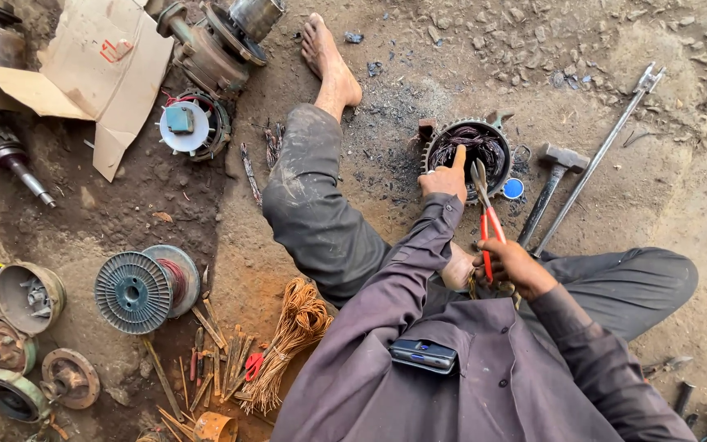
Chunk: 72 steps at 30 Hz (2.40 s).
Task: The person sits on the ground and uses pliers to pull and adjust wires inside a disassembled electric motor stator. They repeatedly probe the internal windings and occasionally use their finger to guide the wires while working.
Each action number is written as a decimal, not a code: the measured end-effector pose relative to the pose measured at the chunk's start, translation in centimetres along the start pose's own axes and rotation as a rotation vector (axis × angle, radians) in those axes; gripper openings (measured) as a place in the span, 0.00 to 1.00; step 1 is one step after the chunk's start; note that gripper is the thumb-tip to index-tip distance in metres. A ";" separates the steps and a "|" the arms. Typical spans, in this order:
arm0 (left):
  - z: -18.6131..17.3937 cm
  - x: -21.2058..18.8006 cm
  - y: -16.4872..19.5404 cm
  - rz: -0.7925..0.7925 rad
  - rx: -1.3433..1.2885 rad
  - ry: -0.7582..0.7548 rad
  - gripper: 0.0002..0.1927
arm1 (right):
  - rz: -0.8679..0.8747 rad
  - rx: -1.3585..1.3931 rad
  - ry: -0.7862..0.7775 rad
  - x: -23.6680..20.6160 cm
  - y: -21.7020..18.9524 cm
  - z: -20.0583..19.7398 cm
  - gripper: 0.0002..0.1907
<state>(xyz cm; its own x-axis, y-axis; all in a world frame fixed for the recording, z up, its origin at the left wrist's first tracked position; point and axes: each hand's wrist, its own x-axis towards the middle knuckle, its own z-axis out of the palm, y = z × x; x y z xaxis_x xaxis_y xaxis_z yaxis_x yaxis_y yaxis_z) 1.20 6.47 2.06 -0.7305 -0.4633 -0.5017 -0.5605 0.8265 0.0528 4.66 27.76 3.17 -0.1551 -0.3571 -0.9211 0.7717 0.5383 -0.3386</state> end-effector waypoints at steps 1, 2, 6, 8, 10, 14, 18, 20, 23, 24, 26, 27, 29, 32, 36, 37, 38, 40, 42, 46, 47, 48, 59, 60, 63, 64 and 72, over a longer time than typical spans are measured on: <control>-0.2 0.1 0.0 0.002 0.016 -0.010 0.42 | 0.028 -0.012 0.009 0.4 -0.8 0.0 0.24; -0.2 0.1 -0.1 0.006 0.034 -0.022 0.42 | 0.042 -0.031 -0.001 0.7 -1.5 -0.1 0.25; -0.3 0.2 -0.7 0.044 -0.029 -0.023 0.40 | 0.083 -0.097 -0.012 1.5 -3.4 -0.2 0.25; -0.2 0.4 -0.9 0.037 -0.053 -0.023 0.38 | 0.085 -0.131 0.000 1.8 -4.2 -0.3 0.26; -0.1 0.4 -1.0 0.029 -0.080 -0.022 0.37 | 0.083 -0.159 0.011 1.9 -4.6 0.0 0.26; -0.1 0.3 -0.8 0.000 -0.137 -0.064 0.37 | 0.086 -0.160 0.025 2.2 -5.7 0.4 0.27; 0.0 0.3 -0.8 0.001 -0.161 -0.078 0.39 | 0.102 -0.159 0.045 2.4 -6.1 0.9 0.27; 0.3 0.3 -0.6 0.003 -0.152 -0.064 0.39 | 0.124 -0.133 0.058 2.7 -6.2 1.0 0.26; 0.8 0.3 -0.4 0.004 -0.157 -0.012 0.34 | 0.171 -0.074 0.070 3.7 -6.5 1.2 0.25; 0.9 0.4 -0.4 0.004 -0.155 -0.012 0.35 | 0.180 -0.056 0.065 4.3 -6.6 1.6 0.25; 1.0 0.4 -0.4 0.009 -0.153 -0.014 0.36 | 0.178 -0.017 0.081 5.1 -6.3 2.4 0.23; 1.1 0.5 -0.5 0.010 -0.162 -0.018 0.35 | 0.165 0.001 0.105 5.5 -6.0 3.1 0.21; 1.3 0.5 -0.5 0.014 -0.186 -0.025 0.32 | 0.117 0.037 0.167 6.0 -5.3 4.0 0.20; 1.3 0.4 -0.6 0.004 -0.217 0.063 0.29 | 0.035 0.076 0.238 6.2 -4.4 4.4 0.21; 1.3 0.3 -1.1 -0.088 -0.301 0.200 0.11 | -0.004 0.051 0.254 6.4 -3.9 4.4 0.21; 1.3 0.3 -1.5 -0.102 -0.327 0.213 0.11 | -0.012 0.030 0.262 6.3 -3.8 4.6 0.21; 1.2 0.4 -1.9 -0.116 -0.354 0.228 0.11 | -0.025 0.029 0.287 6.3 -3.7 4.8 0.20; 1.2 0.4 -2.4 -0.104 -0.384 0.237 0.12 | -0.049 0.027 0.332 6.0 -3.6 5.5 0.19; 1.2 0.2 -2.6 -0.108 -0.397 0.222 0.13 | -0.045 0.085 0.247 5.4 -3.7 5.3 0.20; 1.6 -0.9 -1.3 -0.107 -0.613 0.221 0.24 | 0.114 0.077 0.141 3.3 -4.2 2.3 0.18; 1.6 -1.2 -1.0 -0.101 -0.718 0.240 0.29 | 0.093 0.067 0.134 2.9 -3.5 1.8 0.19; 1.6 -1.6 -0.7 -0.162 -0.941 0.147 0.32 | 0.068 0.057 0.126 2.0 -2.3 1.3 0.19; 2.3 -1.2 2.5 -0.327 -2.227 -0.279 0.50 | -0.014 0.215 0.140 -1.4 8.0 -1.6 0.19; 2.1 -0.6 2.3 -0.296 -2.295 -0.259 0.50 | -0.043 0.215 0.118 -1.0 7.9 -1.7 0.19; 1.2 -0.1 2.2 -0.243 -2.426 -0.241 0.49 | -0.094 0.187 0.082 -0.4 7.7 -1.8 0.22; 1.1 0.0 2.2 -0.249 -2.421 -0.251 0.50 | -0.109 0.161 0.089 -0.3 7.4 -1.8 0.22; 0.2 0.1 1.7 -0.264 -2.383 -0.365 0.45 | -0.119 0.118 0.085 -0.6 7.7 -1.6 0.24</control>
<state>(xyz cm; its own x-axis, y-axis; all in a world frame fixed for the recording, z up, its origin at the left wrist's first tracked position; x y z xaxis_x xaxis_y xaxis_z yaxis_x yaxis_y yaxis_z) 0.26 7.87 1.93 -0.6797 -0.1885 -0.7088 -0.0817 -0.9410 0.3285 9.71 33.33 0.83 -0.2976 -0.3444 -0.8904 0.8111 0.4008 -0.4261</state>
